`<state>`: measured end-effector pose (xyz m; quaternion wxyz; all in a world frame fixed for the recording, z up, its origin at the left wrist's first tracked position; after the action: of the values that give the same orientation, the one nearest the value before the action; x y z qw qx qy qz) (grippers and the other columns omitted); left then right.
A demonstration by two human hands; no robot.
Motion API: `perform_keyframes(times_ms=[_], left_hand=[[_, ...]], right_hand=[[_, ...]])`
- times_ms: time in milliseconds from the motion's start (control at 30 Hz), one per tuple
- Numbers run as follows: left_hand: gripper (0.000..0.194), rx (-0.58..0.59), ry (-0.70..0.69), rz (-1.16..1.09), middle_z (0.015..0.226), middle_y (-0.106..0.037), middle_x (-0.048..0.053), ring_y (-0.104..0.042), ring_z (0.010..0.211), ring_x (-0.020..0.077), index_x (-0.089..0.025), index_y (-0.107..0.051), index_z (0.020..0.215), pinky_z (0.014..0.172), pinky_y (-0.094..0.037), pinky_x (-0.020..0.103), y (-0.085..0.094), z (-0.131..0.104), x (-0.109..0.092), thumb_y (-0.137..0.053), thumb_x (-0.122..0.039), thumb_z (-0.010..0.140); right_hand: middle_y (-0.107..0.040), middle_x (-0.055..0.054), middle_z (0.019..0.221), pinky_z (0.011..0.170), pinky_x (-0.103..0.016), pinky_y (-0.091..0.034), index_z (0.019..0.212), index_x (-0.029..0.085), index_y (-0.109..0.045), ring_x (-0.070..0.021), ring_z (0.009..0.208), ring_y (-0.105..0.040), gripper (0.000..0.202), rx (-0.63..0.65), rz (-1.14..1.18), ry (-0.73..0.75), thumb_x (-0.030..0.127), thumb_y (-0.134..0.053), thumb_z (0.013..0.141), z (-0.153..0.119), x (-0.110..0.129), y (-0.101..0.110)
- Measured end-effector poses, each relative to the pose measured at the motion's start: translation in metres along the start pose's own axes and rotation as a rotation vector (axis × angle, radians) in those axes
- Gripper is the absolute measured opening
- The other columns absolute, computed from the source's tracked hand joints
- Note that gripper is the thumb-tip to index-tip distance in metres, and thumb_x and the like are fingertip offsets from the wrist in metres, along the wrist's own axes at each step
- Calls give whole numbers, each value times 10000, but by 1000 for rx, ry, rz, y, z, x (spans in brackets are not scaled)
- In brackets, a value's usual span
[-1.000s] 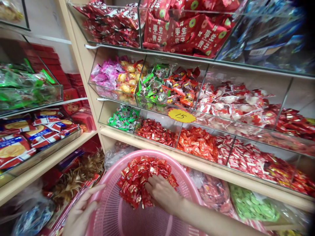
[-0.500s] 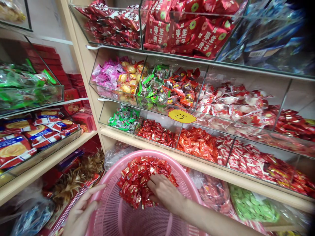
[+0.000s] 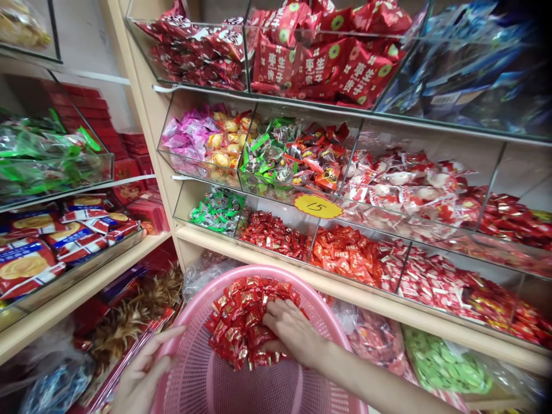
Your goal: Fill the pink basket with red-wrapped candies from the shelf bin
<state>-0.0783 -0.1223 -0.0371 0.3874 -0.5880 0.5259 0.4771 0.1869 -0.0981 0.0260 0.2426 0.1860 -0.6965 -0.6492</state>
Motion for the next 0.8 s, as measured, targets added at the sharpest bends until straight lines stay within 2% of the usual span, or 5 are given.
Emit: perform_keyframes(times_ms=[100,367,500,800], left_hand=[[481,3,3,1,1311,-519,31,-450,1199,315,-244,-593,1080,1083,-233,427,0,1,1,-634,-505,678],[478,9,-5,2,1351,-485,35,-449,1206,315,-239,-592,1105,1084,-238,432,2,2,3,-629,-475,691],[484,-5,7,-3,1343,-487,28,-452,1200,313,-243,-595,1097,1085,-231,437,0,0,1,-640,-460,667],[520,-7,-33,16,1318,-503,43,-450,1196,315,-230,-617,1051,1090,-217,429,2,2,-1,-638,-554,644]], right_hand=[[-565,-46,969,765,-326,-400,867,194,-584,-219,925,-519,304,7,33,6,478,-635,770,0,-4,-1],[-562,-49,974,747,-325,-383,873,183,-560,-211,880,-510,360,-59,40,-27,504,-659,741,5,-8,-5],[-566,-53,952,742,-335,-387,849,179,-547,-211,858,-507,397,-86,42,-24,570,-563,787,4,-7,-2],[-573,-36,927,735,-309,-387,820,185,-540,-199,851,-515,307,-127,43,-54,468,-649,766,5,-13,0]])
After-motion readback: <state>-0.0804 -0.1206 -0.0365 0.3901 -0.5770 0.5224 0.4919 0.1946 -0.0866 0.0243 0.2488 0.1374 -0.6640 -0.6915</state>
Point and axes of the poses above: each hand's wrist, its own z-axis towards the middle knuckle, its own y-axis out of the back of the hand, x = y × z, the point moved 7 cm from there along z, towards the middle knuckle
